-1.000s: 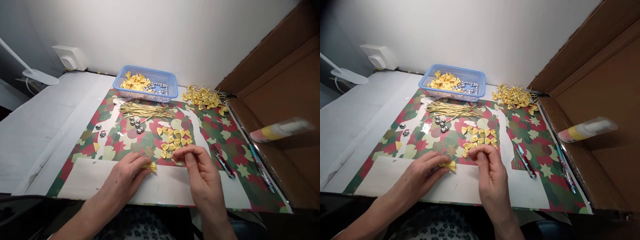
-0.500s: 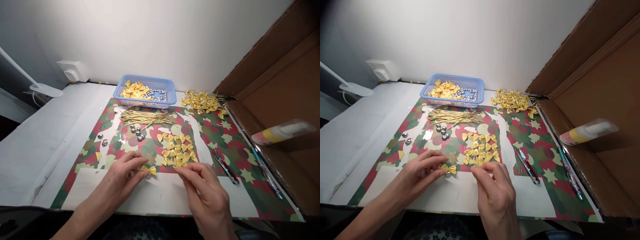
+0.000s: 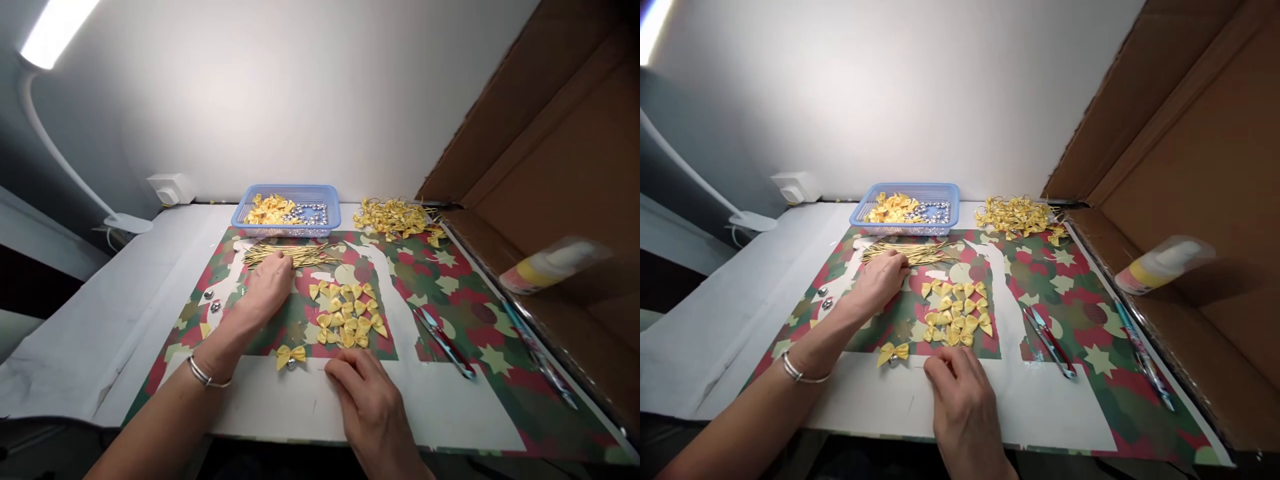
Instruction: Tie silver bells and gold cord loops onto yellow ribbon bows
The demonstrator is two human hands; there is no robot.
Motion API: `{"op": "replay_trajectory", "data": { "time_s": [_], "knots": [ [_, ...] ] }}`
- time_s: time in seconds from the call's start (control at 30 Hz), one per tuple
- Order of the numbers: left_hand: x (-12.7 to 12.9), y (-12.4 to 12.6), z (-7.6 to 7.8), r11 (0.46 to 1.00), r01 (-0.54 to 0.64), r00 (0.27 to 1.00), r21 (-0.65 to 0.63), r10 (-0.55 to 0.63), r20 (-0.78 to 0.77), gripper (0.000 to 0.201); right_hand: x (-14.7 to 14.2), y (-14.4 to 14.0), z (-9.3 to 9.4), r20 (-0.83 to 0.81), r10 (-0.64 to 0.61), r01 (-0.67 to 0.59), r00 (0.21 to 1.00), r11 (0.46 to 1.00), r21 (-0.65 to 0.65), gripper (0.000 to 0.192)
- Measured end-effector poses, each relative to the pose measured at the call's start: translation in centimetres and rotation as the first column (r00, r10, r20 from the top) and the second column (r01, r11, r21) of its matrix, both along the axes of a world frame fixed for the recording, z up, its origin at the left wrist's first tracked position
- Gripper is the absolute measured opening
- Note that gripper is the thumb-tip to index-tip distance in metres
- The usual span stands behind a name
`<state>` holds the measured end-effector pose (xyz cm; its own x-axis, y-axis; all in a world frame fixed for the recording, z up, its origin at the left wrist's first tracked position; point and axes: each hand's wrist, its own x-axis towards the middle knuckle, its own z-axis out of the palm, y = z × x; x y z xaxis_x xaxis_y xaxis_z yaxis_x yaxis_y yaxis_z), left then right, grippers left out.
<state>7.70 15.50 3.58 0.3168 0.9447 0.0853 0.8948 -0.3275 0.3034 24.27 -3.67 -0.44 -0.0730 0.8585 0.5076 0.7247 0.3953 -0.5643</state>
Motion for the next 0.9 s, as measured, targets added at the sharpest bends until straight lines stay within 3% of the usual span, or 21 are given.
{"op": "replay_trajectory", "data": {
  "time_s": [0.1, 0.23, 0.33, 0.43, 0.5, 0.6, 0.7, 0.8, 0.9],
  "knots": [
    [0.0, 0.6, -0.5, 1.000, 0.006, 1.000, 0.004, -0.006, -0.002, 0.033, 0.1, 0.0, 0.1, -0.068, -0.034, 0.038, 0.997, 0.998, 0.050, 0.026],
    [-0.8, 0.0, 0.7, 1.000, 0.006, 0.997, 0.025, -0.007, 0.072, 0.032, 0.5, -0.1, 0.8, -0.174, -0.104, 0.133, 0.979, 0.977, 0.166, 0.025],
    [-1.5, -1.6, 2.1, 0.999, 0.019, 0.982, 0.038, -0.026, 0.188, 0.023, 0.4, -0.2, 1.8, -0.399, -0.088, 0.130, 0.913, 0.988, 0.080, 0.020],
    [-1.9, -3.1, 2.6, 0.999, 0.035, 0.943, 0.031, -0.044, 0.331, 0.012, -0.1, 0.0, 2.5, -0.681, -0.139, 0.036, 0.719, 0.986, -0.163, 0.019],
    [-2.2, -3.3, 2.2, 0.999, 0.029, 0.910, 0.014, -0.032, 0.413, 0.014, -0.5, 0.6, 2.6, -0.763, -0.154, -0.052, 0.628, 0.970, -0.239, 0.026],
    [-2.3, -2.8, 1.5, 1.000, 0.012, 0.863, -0.029, 0.004, 0.505, 0.014, -0.8, 1.6, 2.6, -0.811, -0.092, -0.177, 0.578, 0.956, -0.234, 0.023],
    [-2.4, -2.9, 1.8, 0.993, 0.041, 0.802, -0.107, 0.031, 0.596, 0.010, -0.9, 2.2, 3.1, -0.818, -0.079, -0.236, 0.569, 0.938, -0.255, 0.027],
    [-2.4, -5.1, 3.3, 0.963, 0.168, 0.719, -0.210, 0.026, 0.694, 0.018, -0.9, 2.3, 4.1, -0.828, -0.134, -0.295, 0.545, 0.893, -0.339, 0.036],
    [-2.5, -8.5, 4.4, 0.909, 0.309, 0.659, -0.281, 0.009, 0.752, 0.017, -1.0, 2.2, 4.8, -0.884, -0.174, -0.454, 0.434, 0.806, -0.381, 0.047]
  ]
}}
